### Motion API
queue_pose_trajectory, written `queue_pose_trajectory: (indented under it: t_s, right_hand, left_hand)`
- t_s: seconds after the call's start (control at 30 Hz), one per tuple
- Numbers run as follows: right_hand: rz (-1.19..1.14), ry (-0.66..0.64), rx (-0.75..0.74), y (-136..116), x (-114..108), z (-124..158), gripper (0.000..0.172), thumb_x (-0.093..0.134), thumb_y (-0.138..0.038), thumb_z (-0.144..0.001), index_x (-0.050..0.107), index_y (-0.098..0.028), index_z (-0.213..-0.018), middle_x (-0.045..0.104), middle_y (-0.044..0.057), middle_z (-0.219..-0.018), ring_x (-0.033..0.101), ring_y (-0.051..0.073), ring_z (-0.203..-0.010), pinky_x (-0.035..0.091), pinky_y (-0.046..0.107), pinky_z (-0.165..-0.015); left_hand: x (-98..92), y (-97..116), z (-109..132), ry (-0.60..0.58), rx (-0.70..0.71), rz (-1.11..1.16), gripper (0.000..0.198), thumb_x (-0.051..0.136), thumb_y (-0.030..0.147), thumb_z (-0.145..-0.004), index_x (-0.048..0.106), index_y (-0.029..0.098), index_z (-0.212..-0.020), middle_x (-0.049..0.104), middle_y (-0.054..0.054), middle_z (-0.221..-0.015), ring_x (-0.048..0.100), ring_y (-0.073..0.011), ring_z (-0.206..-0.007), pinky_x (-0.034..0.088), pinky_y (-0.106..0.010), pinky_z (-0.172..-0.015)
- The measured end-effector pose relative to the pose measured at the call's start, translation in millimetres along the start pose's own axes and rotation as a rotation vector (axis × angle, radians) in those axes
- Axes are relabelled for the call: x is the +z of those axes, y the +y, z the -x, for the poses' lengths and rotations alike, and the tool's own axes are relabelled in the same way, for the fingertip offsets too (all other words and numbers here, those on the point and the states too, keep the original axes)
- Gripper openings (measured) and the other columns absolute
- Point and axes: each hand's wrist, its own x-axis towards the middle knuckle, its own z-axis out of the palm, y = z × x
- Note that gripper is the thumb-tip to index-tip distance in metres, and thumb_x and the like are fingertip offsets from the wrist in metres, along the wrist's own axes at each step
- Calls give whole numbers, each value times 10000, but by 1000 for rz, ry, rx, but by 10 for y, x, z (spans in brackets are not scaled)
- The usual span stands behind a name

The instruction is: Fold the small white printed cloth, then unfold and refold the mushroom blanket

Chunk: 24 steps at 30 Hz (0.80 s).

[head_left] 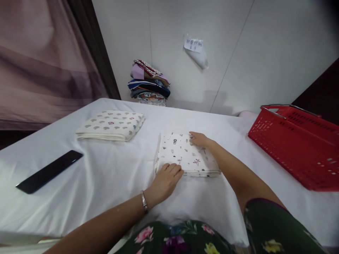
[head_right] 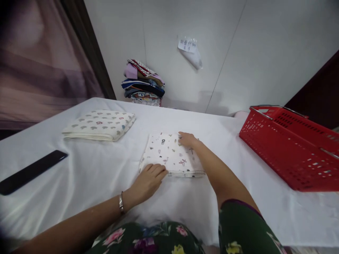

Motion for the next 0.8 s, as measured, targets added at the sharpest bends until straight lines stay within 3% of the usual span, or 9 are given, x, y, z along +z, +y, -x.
queue_pose_trajectory:
  t_s: [0.1,0.3,0.47,0.63,0.8]
  right_hand:
    - [22,-71,14,-70,-52,-203,674,547,-270,-718,380,-160,-1362,444,100,-1361,467,288,-1186,386,378,-964]
    - [108,-157,7,-233,-137,-338,743,588,-177,-615,419,-185,-1338,541,95,-1271,572,270,-1038,472,311,-801]
    - [195,-170,-35,-310,-169,-328,518,603,-167,-599,616,-152,-1117,635,112,-1123,603,279,-953,466,285,-736]
    - [258,-111,-97,-326,-246,-167,417,589,-205,-652,617,-154,-1065,610,119,-1155,574,279,-1004,432,285,-786]
    - [295,-40,-136,-419,-336,262,414,500,-179,-720,551,-161,-1131,625,125,-1103,576,282,-973,418,316,-764]
  left_hand:
    - [71,-19,-35,13,30,-69,424,372,2,-801,457,183,-1175,525,-76,-1155,442,-209,-1084,342,-371,-888]
    - [97,-80,-114,30,9,-126,526,332,12,-813,353,202,-1303,499,-91,-1218,416,-212,-1150,319,-391,-938]
    - [142,-91,-151,58,-1,-144,578,305,1,-797,312,195,-1341,481,-101,-1269,407,-224,-1175,276,-441,-988]
    - [113,-168,-221,24,-21,-58,585,342,-1,-763,347,166,-1323,574,-105,-1118,504,-223,-1036,368,-404,-894]
    - [-92,-281,-393,78,-186,73,564,374,62,-772,327,203,-1316,536,-89,-1193,490,-213,-1091,394,-364,-889]
